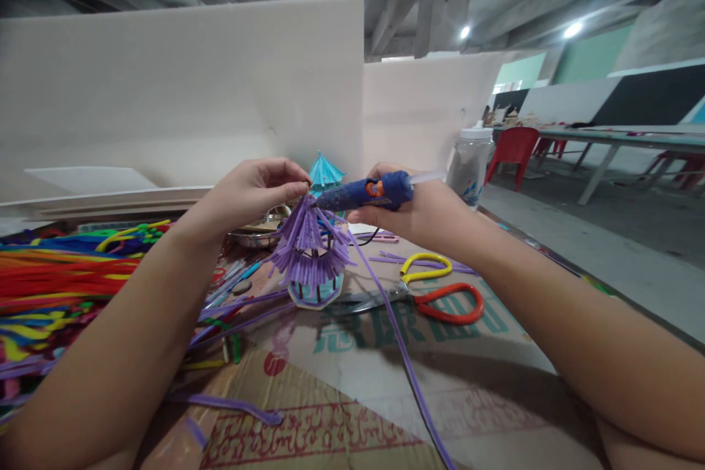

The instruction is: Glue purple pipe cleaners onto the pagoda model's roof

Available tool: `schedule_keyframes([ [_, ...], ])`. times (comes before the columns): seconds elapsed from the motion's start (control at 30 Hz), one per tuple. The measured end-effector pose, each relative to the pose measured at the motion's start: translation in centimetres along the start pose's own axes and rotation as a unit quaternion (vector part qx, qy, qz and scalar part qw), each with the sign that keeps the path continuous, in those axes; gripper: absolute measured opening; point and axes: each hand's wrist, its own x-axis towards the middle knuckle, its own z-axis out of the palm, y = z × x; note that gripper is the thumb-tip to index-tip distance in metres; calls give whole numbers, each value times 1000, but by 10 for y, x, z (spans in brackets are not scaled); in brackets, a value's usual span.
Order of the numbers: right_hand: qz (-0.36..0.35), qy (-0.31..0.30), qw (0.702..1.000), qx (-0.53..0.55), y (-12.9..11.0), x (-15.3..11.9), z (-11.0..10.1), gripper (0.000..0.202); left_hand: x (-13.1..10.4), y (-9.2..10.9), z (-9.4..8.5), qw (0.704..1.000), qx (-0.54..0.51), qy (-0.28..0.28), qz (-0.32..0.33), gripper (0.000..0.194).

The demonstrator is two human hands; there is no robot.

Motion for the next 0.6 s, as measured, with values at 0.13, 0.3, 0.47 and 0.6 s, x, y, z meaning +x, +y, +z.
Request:
schedule_keyframes([
  [0.13,6,12,1000,6,-1,2,1,44,0,1,0,1000,3,-1,-4,21],
  [0.3,-23,26,998,49,1,3,4,40,-1,4,0,1000,2,-2,-3,19],
  [0.47,-39,20,998,51,6,3,6,39,-1,4,1,1000,-2,-2,-5,18],
  [0.6,-60,-10,997,48,6,3,-1,42,-2,6,1,1000,-8,-3,-4,19],
])
